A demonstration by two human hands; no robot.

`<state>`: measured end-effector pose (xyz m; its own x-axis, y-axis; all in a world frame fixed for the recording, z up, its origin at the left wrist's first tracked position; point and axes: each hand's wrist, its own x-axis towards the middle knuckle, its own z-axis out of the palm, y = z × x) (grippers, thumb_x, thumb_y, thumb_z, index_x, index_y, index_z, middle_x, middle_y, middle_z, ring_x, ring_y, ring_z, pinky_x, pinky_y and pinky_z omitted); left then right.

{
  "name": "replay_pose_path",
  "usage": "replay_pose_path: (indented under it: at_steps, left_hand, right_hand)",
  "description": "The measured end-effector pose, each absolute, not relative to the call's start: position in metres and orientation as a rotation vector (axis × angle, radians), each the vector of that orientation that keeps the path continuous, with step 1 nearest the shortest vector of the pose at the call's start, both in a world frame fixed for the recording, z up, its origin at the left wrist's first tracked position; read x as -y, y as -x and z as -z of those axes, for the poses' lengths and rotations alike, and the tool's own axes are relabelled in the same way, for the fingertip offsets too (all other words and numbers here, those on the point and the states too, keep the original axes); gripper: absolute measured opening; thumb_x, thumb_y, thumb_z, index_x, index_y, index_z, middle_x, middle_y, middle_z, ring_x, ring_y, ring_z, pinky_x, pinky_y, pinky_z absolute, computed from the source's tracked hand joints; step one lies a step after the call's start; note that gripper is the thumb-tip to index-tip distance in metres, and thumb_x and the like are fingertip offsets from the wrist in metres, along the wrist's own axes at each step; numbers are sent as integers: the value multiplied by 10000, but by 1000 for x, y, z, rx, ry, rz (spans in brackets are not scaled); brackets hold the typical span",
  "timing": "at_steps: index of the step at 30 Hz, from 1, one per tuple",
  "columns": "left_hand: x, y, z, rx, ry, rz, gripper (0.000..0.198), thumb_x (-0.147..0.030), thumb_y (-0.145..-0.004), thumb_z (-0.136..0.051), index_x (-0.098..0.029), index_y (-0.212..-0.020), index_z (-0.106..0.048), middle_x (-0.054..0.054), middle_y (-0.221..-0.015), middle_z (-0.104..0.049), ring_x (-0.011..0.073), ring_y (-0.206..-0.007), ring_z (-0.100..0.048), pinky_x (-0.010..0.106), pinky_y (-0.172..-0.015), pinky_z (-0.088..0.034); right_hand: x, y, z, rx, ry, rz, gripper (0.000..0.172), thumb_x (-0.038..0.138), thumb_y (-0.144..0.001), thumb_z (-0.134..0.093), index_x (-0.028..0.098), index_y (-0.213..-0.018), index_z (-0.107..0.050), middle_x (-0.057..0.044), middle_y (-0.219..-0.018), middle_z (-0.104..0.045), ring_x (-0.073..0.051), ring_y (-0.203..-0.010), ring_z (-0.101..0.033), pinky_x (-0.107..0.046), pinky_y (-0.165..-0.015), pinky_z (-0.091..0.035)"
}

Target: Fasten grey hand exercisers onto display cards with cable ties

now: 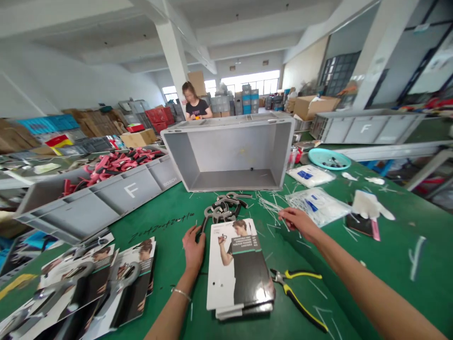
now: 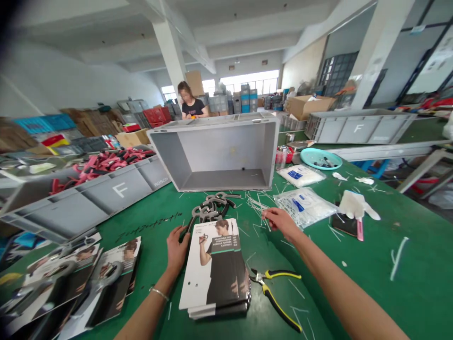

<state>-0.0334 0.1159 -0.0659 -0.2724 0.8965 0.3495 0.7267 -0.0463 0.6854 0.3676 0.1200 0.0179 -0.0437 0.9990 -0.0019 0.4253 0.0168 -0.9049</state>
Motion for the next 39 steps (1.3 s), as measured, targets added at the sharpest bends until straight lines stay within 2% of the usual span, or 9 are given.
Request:
replay_pose_path:
  at_steps: [5,8,12,20,25,29,34,36,39]
  left_hand:
    - [-76,30,30,-1876,-1693,-1310,330,-334,-915,-447,-218,-1101,-693,73,-1171,-690,239,-1136,-603,422,-1052,-435]
    - [-29,8,-29,-1630,-1912,-1381,317,-352,-960,-465,-242,-1159,-687,68,-1214,-676,240,-1178,-565,417,-1049,-416]
    - [30,-28,-96,-1163,-2577,-894,259,-332,-969,-522,-270,-1146,-701,65,-1085,-716,259,-1051,-582,463,-963,-386]
    - [57,-26,-70,-1247,-2238,-994,181,-343,-934,-570,-271,-933,-736,40,-790,-690,215,-770,-601,344,-744,-433]
    - [66,-47,-65,-1352,-1572,-1143,256,-451,-904,-584,-257,-807,-719,3,-618,-656,194,-642,-613,288,-667,-457]
    - [71,-65,-66,-1279,-1463,-1230,279,-441,-882,-618,-231,-722,-705,20,-640,-669,189,-656,-621,279,-670,-462]
    - [65,-64,-58,-1257,-1231,-1287,244,-430,-900,-605,-208,-861,-699,-1,-597,-652,167,-603,-606,265,-640,-464]
    - [67,-63,-55,-1243,-1311,-1264,246,-404,-926,-574,-212,-817,-685,9,-619,-658,171,-622,-611,279,-649,-467]
    - [73,-61,-55,-1236,-1676,-1196,242,-320,-951,-539,-228,-772,-673,32,-689,-681,190,-704,-613,321,-704,-462]
  right_hand:
    - [-67,-345,-57,1592,1388,-1173,380,538,-876,-571,164,-849,-632,12,-678,-587,-105,-546,-472,-245,-526,-393]
    - [-34,-315,-86,1871,1313,-1193,237,415,-868,-625,182,-833,-646,10,-727,-617,-119,-615,-513,-244,-569,-399]
    - [4,-268,-118,2280,1218,-953,107,241,-891,-570,194,-806,-612,18,-740,-609,-125,-653,-516,-243,-600,-377]
    - [29,-261,-134,2196,1060,-1156,48,177,-857,-594,195,-835,-634,18,-750,-595,-114,-662,-494,-240,-607,-371]
    - [31,-259,-102,1467,657,-1829,466,354,-779,-764,247,-1196,-588,-24,-1017,-626,-132,-783,-577,-279,-700,-478]
    - [44,-246,-68,1244,602,-1811,298,358,-827,-743,244,-1091,-667,-19,-925,-658,-123,-728,-593,-271,-700,-478]
    - [50,-240,-47,1088,461,-1836,744,512,-696,-822,286,-1355,-562,-104,-1251,-579,-172,-823,-596,-322,-728,-503]
    - [49,-237,-47,1124,527,-1799,628,501,-718,-811,289,-1278,-621,-80,-1140,-604,-168,-791,-595,-311,-691,-504]
    - [48,-230,-52,1247,747,-1600,185,407,-836,-729,242,-919,-713,-19,-858,-595,-136,-673,-564,-271,-615,-478]
